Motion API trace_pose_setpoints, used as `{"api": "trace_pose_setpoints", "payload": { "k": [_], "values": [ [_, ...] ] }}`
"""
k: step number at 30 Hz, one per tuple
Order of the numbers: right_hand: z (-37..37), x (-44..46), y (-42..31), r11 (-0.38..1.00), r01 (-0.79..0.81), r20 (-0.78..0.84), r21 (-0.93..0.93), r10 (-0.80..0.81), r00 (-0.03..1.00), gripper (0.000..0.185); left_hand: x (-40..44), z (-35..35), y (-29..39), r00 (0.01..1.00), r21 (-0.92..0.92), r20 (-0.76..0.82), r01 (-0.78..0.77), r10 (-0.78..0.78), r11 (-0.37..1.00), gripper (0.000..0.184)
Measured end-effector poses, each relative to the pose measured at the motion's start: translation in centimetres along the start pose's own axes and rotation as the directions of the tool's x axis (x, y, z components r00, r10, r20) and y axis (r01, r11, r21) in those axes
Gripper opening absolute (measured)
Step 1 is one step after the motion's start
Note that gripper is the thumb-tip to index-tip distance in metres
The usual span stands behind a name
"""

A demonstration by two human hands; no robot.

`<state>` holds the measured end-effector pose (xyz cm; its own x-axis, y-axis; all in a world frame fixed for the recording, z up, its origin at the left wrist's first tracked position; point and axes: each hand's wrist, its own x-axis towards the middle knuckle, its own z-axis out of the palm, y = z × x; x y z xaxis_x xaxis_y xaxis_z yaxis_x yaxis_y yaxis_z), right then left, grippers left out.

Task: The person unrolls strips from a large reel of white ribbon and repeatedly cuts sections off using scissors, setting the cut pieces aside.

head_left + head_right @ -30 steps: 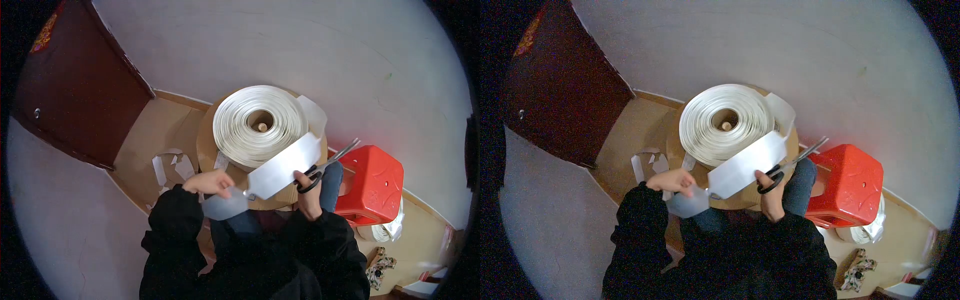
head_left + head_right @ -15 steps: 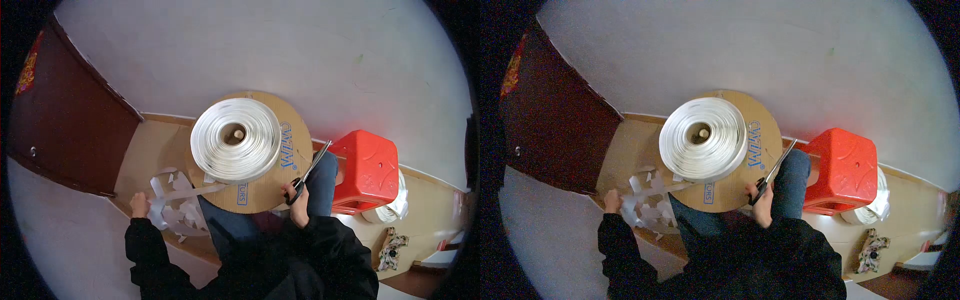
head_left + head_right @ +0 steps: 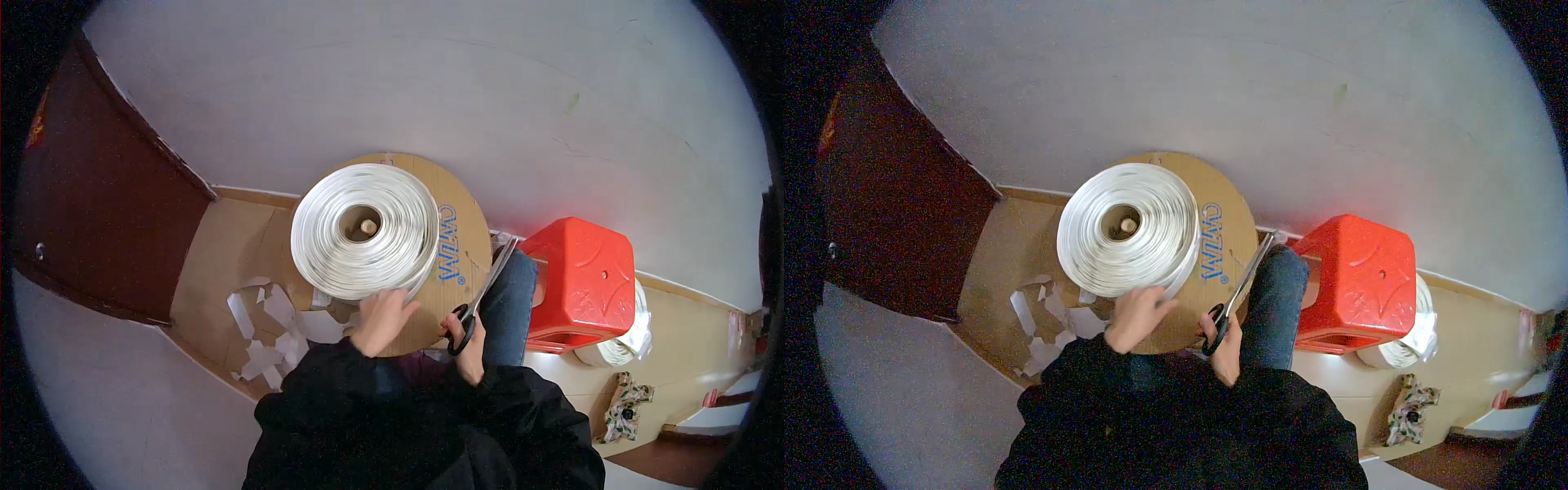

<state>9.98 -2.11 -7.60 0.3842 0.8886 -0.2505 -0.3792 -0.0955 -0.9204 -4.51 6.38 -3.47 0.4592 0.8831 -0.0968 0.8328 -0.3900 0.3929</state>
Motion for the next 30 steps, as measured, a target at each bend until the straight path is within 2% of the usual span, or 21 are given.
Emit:
{"api": "trace_pose_setpoints", "payload": {
  "k": [4, 6, 9, 11, 12, 14, 15, 19, 20, 24, 25, 29, 30],
  "values": [
    [-0.1, -0.8, 0.0, 0.999, -0.047, 0.081, -0.012, 0.048, 0.996, 0.02, 0.2, 2.0, 1.0, 0.985, -0.035, -0.159, 0.06, -0.065, 0.998, 0.02],
    [-0.2, -1.4, 0.1, 0.998, -0.062, 0.122, -0.032, 0.066, 0.99, 0.023, -1.8, 0.0, 0.6, 0.99, 0.028, -0.139, 0.015, -0.011, 0.999, 0.018],
    [0.0, -2.6, 0.5, 0.99, -0.103, 0.255, -0.098, 0.125, 0.959, 0.036, -5.2, -3.5, -1.4, 0.998, 0.01, -0.055, -0.011, 0.012, 1.0, 0.012],
    [0.9, -3.7, 0.4, 0.99, -0.121, 0.318, -0.075, 0.139, 0.938, 0.036, -6.0, -6.0, -4.0, 0.998, -0.327, -0.047, 0.033, -0.051, 0.944, 0.011],
    [1.4, -4.3, 0.1, 0.989, -0.133, 0.377, -0.056, 0.145, 0.915, 0.036, -6.0, -6.9, -5.5, 0.997, -0.33, -0.049, 0.047, -0.067, 0.943, 0.011],
    [2.1, -4.6, -0.3, 0.988, -0.152, 0.492, -0.028, 0.146, 0.858, 0.037, -5.7, -7.5, -7.8, 0.983, -0.703, 0.047, 0.16, -0.18, 0.693, 0.016],
    [2.1, -4.6, -0.2, 0.988, -0.152, 0.504, -0.04, 0.151, 0.85, 0.037, -5.8, -6.9, -8.4, 0.981, -0.709, 0.038, 0.162, -0.192, 0.686, 0.016],
    [-0.6, -5.7, 0.9, 0.909, -0.283, 0.622, -0.307, 0.417, 0.663, 0.052, -4.9, -3.6, -10.3, 0.955, -0.903, 0.065, 0.179, -0.288, 0.391, 0.015],
    [-1.2, -6.1, 1.0, 0.903, -0.291, 0.613, -0.316, 0.428, 0.664, 0.052, -4.9, -3.0, -10.5, 0.955, -0.907, 0.075, 0.186, -0.288, 0.379, 0.015],
    [-3.2, -7.3, 0.8, 0.84, -0.331, 0.606, -0.429, 0.54, 0.584, 0.057, -5.4, -2.6, -9.7, 0.922, -0.964, 0.11, 0.19, -0.371, 0.186, 0.013],
    [-3.1, -7.4, 0.7, 0.835, -0.338, 0.603, -0.434, 0.548, 0.58, 0.057, -5.6, -2.7, -9.5, 0.919, -0.964, 0.117, 0.196, -0.376, 0.18, 0.013],
    [-1.7, -7.1, 0.3, 0.862, -0.135, 0.661, -0.49, 0.467, 0.587, 0.056, -5.9, -2.9, -8.9, 0.941, -0.969, 0.073, 0.145, -0.33, 0.2, 0.012],
    [-1.3, -6.9, 0.4, 0.862, -0.138, 0.661, -0.488, 0.468, 0.587, 0.056, -6.1, -2.8, -8.8, 0.941, -0.968, 0.075, 0.148, -0.33, 0.2, 0.012]
  ]
}}
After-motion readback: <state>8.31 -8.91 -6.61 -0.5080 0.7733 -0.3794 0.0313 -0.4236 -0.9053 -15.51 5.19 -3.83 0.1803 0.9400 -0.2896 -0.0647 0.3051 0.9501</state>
